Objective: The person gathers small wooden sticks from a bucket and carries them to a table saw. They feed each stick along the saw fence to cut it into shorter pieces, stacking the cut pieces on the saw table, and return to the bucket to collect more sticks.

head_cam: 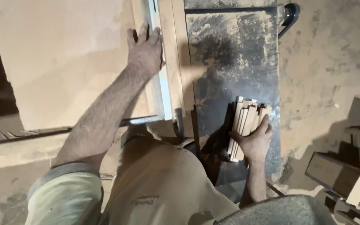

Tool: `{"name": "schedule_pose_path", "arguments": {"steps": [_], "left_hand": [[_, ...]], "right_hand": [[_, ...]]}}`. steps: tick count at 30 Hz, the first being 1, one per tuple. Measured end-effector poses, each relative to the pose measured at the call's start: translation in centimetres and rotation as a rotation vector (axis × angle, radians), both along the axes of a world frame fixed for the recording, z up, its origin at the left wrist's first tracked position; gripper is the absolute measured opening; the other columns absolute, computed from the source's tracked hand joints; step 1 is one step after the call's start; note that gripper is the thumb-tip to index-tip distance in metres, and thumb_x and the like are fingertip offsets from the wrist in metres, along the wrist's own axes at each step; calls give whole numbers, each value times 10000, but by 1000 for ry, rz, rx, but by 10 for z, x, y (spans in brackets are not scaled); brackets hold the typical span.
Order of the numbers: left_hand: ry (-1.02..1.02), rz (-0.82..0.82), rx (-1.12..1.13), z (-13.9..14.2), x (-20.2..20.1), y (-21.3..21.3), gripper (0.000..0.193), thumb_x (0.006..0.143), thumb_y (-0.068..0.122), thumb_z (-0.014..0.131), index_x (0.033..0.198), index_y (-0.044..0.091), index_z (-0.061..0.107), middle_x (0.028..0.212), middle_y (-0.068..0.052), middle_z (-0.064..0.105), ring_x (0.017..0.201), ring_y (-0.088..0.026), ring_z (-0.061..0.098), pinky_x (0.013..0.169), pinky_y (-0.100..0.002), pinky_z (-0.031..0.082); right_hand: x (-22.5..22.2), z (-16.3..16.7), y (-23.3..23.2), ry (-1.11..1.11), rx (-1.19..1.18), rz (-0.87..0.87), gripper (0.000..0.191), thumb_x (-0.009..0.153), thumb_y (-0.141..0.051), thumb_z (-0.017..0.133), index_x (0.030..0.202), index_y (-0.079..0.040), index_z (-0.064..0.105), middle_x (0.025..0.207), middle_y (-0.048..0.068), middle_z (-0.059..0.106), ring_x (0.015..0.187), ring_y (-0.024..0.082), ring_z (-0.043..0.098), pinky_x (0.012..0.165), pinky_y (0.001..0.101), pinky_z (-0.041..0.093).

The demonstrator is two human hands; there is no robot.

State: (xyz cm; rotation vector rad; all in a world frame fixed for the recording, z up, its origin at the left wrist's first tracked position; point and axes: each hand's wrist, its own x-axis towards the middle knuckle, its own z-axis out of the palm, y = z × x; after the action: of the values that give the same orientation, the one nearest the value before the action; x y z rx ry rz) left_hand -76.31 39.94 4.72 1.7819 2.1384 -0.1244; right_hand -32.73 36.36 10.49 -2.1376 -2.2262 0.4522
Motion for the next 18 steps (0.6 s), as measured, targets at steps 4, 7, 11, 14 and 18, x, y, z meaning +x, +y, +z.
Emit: {"name": "schedule_pose_path", "arguments": {"steps": [4,7,11,14,18], "left_hand": [[34,-1,67,-17,-28,35,882,866,379,734,1573,22,345,1687,-103,233,1536,-377,130,1137,-766,70],[9,19,73,-25,-48,60,893,855,384,743,1573,24,352,1689,-103,232,1539,-374,129,1148,-766,67],[15,-2,117,-26,-74,91,869,873,385,741,1566,6,379,1677,-135,250,1532,-413,146,1138,-777,71],[44,-6,84,-26,-96,116,875,844,389,753,1528,-26,398,1677,-132,242,1540,-396,159,1122,-775,88],[-11,26,121,-27,-132,154,731,955,377,721,1484,-49,451,1607,-201,365,1502,-406,236,1156,-756,125]], "right_hand": [[2,-12,8,-9,5,-20,1380,571,-434,967,1623,1,187,1511,392,341,1341,567,441,1078,583,440],[3,-19,14,-17,12,-24,1393,560,-457,966,1625,4,195,1509,398,340,1338,573,439,1078,594,440],[0,-25,21,-21,9,-53,1386,563,-464,963,1629,-2,207,1508,391,356,1337,568,448,1055,606,447],[-5,-23,23,-28,-8,-80,1385,563,-468,960,1633,1,216,1505,388,364,1331,571,449,1038,614,451],[-12,-14,22,-4,2,-133,1381,561,-503,950,1634,-7,237,1489,376,379,1321,547,477,1035,590,475]]}}
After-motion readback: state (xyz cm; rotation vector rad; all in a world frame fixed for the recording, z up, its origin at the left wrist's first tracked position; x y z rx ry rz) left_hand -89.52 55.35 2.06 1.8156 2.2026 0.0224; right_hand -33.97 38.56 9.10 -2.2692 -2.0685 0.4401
